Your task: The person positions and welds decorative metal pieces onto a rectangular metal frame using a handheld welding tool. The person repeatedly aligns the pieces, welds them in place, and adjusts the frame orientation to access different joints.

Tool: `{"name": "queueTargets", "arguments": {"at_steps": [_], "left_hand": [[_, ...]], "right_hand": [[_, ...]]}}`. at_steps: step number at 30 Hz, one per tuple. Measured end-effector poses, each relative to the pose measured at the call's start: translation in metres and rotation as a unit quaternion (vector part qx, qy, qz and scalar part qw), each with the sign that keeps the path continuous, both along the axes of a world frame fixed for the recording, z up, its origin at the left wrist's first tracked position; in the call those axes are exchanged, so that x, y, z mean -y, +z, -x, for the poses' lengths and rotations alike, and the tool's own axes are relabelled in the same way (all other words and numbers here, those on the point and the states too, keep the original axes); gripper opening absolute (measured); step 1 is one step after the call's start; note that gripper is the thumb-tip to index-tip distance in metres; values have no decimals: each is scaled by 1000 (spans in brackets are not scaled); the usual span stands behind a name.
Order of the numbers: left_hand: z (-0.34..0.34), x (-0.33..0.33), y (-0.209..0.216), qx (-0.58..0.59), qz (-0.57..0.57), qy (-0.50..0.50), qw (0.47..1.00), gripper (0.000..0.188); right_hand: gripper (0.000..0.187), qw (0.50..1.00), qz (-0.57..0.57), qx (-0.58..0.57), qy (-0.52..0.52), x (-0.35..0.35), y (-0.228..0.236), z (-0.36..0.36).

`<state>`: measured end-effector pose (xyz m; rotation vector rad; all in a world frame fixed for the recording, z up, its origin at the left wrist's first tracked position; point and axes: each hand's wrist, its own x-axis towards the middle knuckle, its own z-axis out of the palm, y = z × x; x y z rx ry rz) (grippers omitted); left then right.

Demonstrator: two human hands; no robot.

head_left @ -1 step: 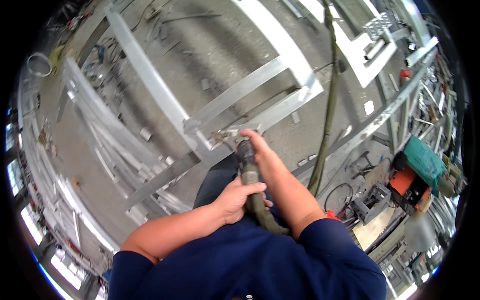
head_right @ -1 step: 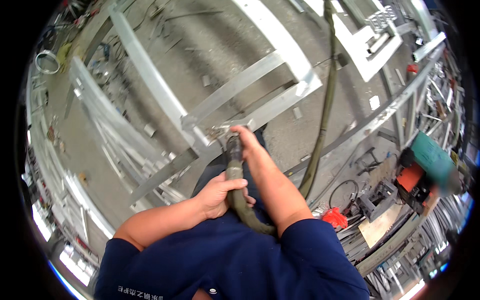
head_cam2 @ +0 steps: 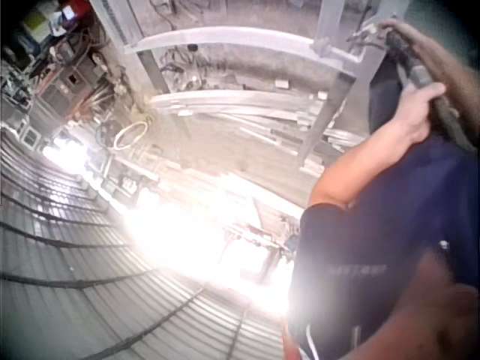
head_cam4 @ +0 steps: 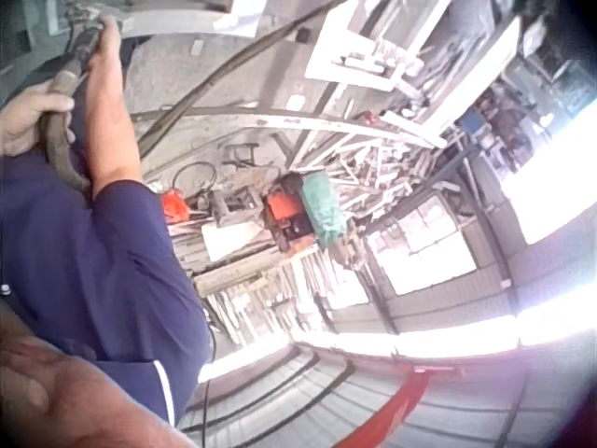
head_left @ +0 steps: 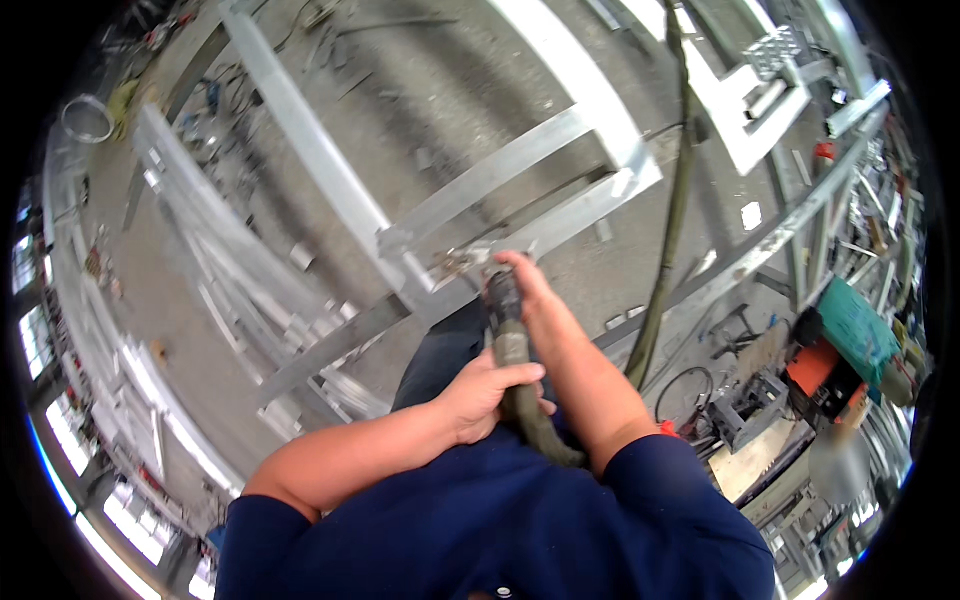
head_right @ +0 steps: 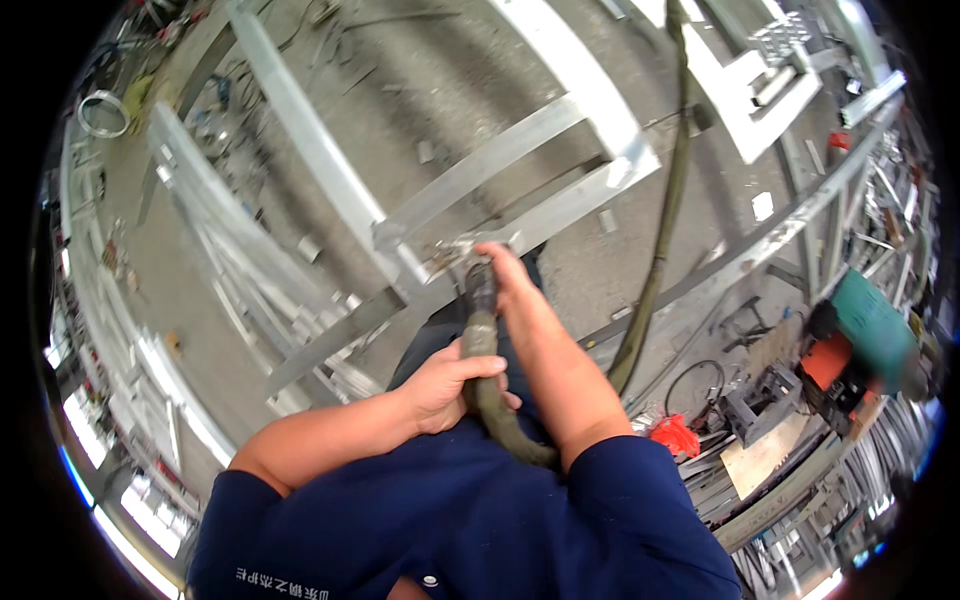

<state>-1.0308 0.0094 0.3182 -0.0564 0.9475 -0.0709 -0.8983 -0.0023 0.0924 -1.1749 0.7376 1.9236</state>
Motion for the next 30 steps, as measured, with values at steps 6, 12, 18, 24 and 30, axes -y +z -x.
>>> {"name": "queueTargets", "arguments": {"at_steps": [6, 12, 18, 24, 30], "left_hand": [[1, 1, -28, -32, -104, -15, 994, 34], [-4, -4, -64, -161, -151, -23, 975, 22], [1, -20, -84, -206, -141, -56, 967, 21], [3, -26, -93, -230, -148, -81, 959, 21], [4, -29, -96, -230, -143, -88, 959, 20]], "right_hand": [[35, 993, 11, -89, -76, 3, -56, 24], [30, 984, 59, -84, -144, -10, -76, 44], [30, 978, 75, -81, -179, -17, -100, 61], [29, 978, 80, -76, -176, -21, -112, 72], [29, 976, 73, -81, -187, -20, -117, 76]]}}
